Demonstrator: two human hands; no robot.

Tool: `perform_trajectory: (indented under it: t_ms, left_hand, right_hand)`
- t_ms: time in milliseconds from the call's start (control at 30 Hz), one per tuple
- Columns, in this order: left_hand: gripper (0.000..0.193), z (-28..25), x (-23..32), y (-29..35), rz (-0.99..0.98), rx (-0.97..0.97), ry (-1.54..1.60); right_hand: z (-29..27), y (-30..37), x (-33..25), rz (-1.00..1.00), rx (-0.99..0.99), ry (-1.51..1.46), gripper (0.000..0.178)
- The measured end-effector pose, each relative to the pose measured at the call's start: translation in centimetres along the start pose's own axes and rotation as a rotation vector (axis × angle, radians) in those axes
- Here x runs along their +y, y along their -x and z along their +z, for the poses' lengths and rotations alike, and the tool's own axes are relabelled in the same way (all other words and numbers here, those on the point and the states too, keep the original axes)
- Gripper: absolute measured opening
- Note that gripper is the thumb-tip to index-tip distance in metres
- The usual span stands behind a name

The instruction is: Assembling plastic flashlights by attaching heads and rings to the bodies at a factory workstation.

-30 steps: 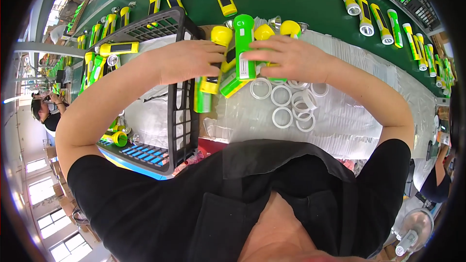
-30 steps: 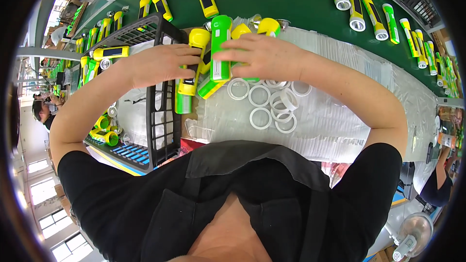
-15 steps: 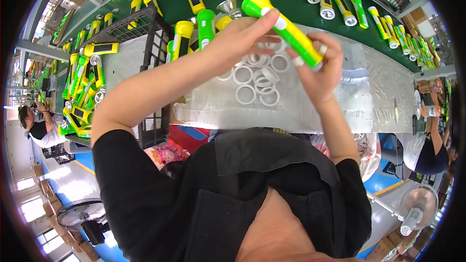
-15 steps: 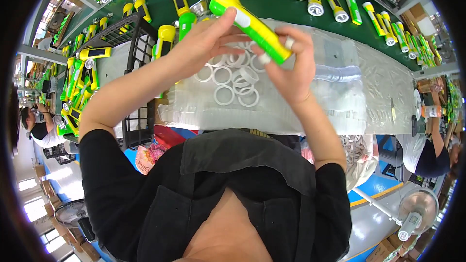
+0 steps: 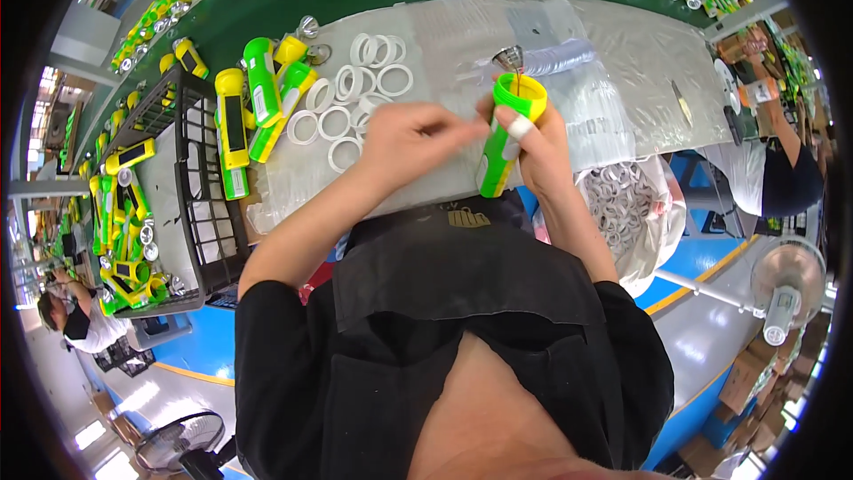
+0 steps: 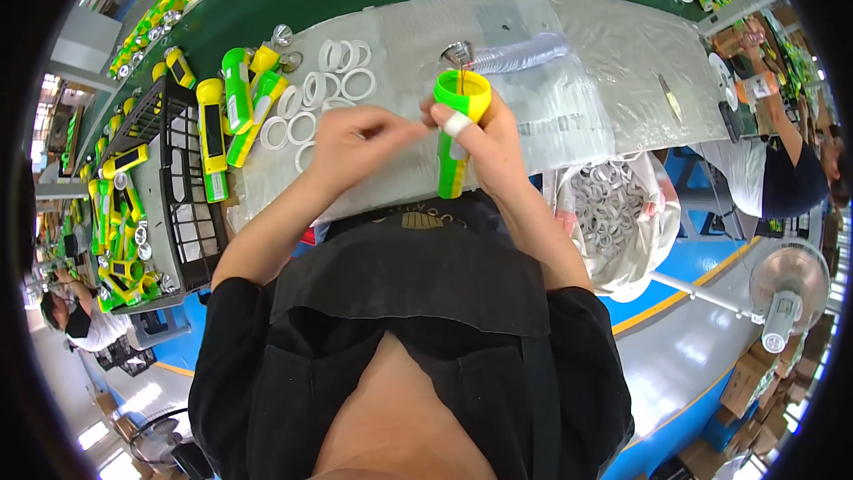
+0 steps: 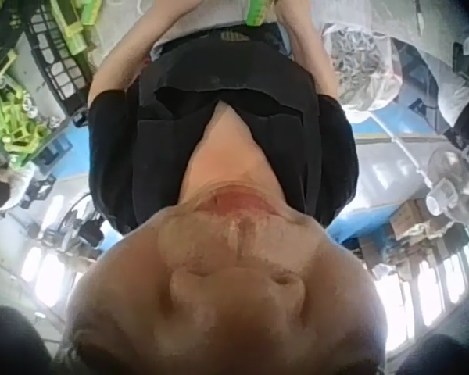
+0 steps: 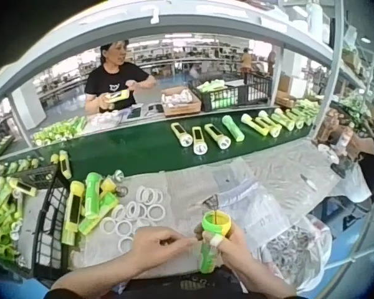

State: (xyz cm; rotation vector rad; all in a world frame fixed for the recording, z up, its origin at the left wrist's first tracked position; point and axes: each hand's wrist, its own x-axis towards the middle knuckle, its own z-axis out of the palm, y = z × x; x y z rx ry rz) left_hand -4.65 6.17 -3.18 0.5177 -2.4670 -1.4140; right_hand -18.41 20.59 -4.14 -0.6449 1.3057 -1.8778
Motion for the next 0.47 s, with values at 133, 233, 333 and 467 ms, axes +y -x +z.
perform_trajectory:
  t_ms: [133, 233, 333, 467]
  left_hand:
    - [0.038, 0.4, 0.5, -3.4, 0.463, 0.405, 0.323]
    - [0.053, 1.3, 1.0, -3.7, 0.31, -0.106, 0.468]
    - [0.051, 1.2, 0.2, -3.5, 0.304, 0.042, 0.428]
    - [0.058, -0.2, 1.1, -3.1, 0.517, -0.063, 0.201]
  right_hand:
    - [-0.6, 1.5, 0.1, 0.079, -0.267, 0.029, 0.07]
    - [0.1, 2.1, 0.2, 0.128, -0.418, -0.045, 0.072]
    - [0.5, 2.3, 0.2, 0.152, -0.354, 0.019, 0.071]
    - [0.7, 1.8, 1.2, 0.125, -0.346, 0.141, 0.054]
